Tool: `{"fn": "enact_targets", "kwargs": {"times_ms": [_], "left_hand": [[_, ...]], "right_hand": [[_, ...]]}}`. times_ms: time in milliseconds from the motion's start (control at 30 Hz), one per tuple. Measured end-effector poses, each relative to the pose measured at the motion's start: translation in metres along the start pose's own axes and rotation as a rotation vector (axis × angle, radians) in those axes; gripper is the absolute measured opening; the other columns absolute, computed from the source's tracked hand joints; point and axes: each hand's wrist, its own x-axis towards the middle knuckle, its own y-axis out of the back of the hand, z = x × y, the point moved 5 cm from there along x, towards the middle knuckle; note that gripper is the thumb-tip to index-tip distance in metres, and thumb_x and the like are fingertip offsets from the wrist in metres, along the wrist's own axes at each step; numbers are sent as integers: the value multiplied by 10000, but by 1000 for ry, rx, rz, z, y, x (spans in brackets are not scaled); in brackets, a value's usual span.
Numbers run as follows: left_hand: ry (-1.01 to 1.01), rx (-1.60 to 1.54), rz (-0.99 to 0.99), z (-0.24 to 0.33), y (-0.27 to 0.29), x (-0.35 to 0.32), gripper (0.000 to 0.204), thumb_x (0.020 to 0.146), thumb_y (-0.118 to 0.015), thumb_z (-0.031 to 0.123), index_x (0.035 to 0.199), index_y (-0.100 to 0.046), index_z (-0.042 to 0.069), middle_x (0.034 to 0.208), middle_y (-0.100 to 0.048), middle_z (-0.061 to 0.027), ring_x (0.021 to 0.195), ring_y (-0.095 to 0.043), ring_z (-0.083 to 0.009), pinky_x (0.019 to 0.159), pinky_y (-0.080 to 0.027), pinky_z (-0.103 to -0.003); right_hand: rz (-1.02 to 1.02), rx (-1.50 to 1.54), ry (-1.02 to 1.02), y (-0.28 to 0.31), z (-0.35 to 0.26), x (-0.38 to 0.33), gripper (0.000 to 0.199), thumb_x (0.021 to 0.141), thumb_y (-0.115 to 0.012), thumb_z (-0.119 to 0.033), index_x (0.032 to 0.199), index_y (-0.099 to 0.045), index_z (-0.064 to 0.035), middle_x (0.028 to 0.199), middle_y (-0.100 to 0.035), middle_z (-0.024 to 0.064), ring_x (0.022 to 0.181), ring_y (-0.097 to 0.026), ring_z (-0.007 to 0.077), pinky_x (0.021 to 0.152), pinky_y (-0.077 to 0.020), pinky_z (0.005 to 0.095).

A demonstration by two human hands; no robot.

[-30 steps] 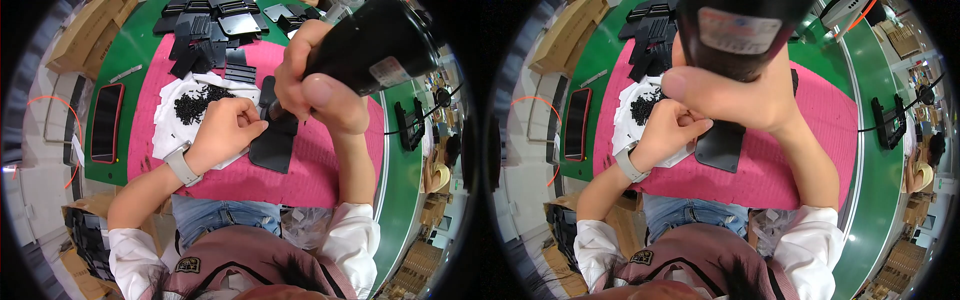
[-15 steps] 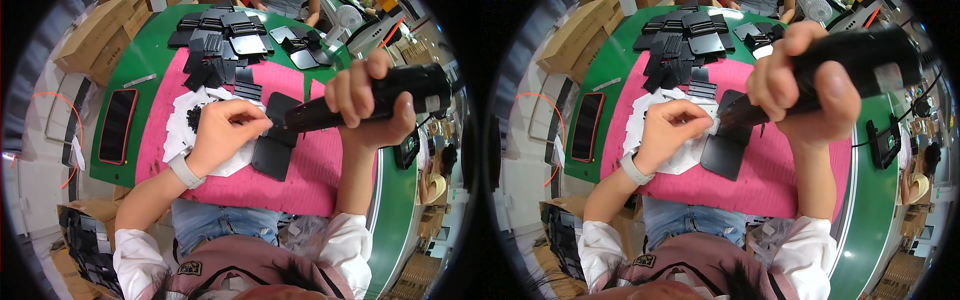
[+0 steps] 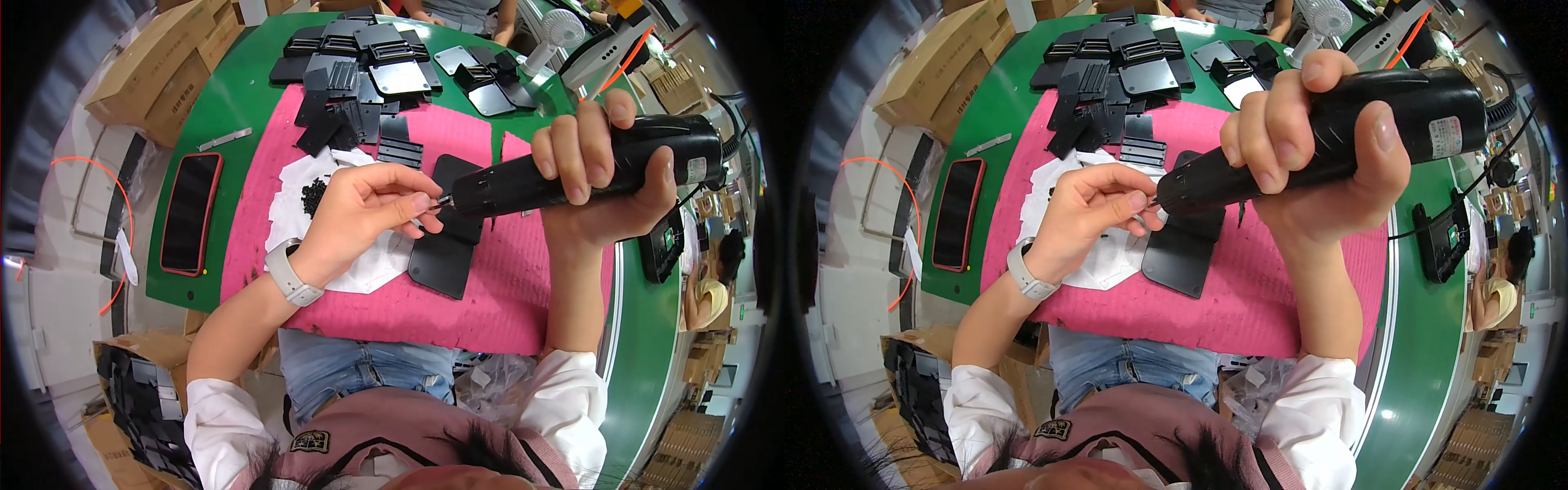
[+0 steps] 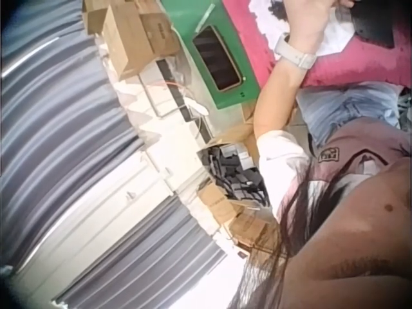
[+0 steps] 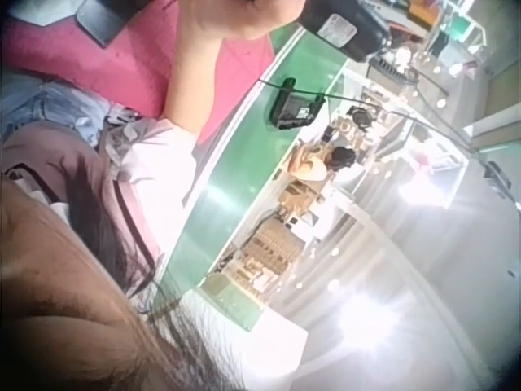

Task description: Assembling small black plastic components by inserting screws using an electric screwdriver.

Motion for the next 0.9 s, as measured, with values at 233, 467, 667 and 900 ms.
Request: {"fn": "enact_targets", "kwargs": {"times_ms": [233, 467, 667, 900], "left_hand": [[-15, 33, -34, 0, 1, -1, 164, 864, -630, 46, 1002, -617, -40, 891, -664, -121, 801, -679, -194, 674, -539, -252], [-39, -27, -87, -4, -2, -3, 177, 858, -624, 6, 1027, -615, -44, 939, -661, -113, 843, -684, -200, 701, -537, -250], [-135, 47, -143, -2, -14, -4, 457, 793, -747, 188, 1169, -557, 11, 1156, -588, -112, 1052, -595, -172, 835, -502, -310], [-499, 1011, -56, -8, -29, -6, 523, 724, -747, 168, 1191, -554, 35, 1255, -532, -138, 1147, -524, -319, 960, -426, -371]], "right_hand": [[26, -12, 16, -1, 0, -2, 398, 896, -441, -424, 1076, -510, -76, 637, -472, -2, 494, -447, 118, 599, -392, 318], [63, -13, 38, -1, 1, -8, 402, 904, -428, -428, 1077, -523, -77, 637, -472, -2, 497, -441, 123, 603, -391, 321], [189, 60, 28, 10, -5, -19, 398, 918, -408, -425, 1066, -535, -77, 631, -470, -6, 492, -432, 118, 594, -393, 319], [178, -235, -57, 26, -15, -37, 309, 882, -476, -295, 1037, -493, -28, 577, -451, 50, 436, -410, 143, 486, -371, 301]]}}
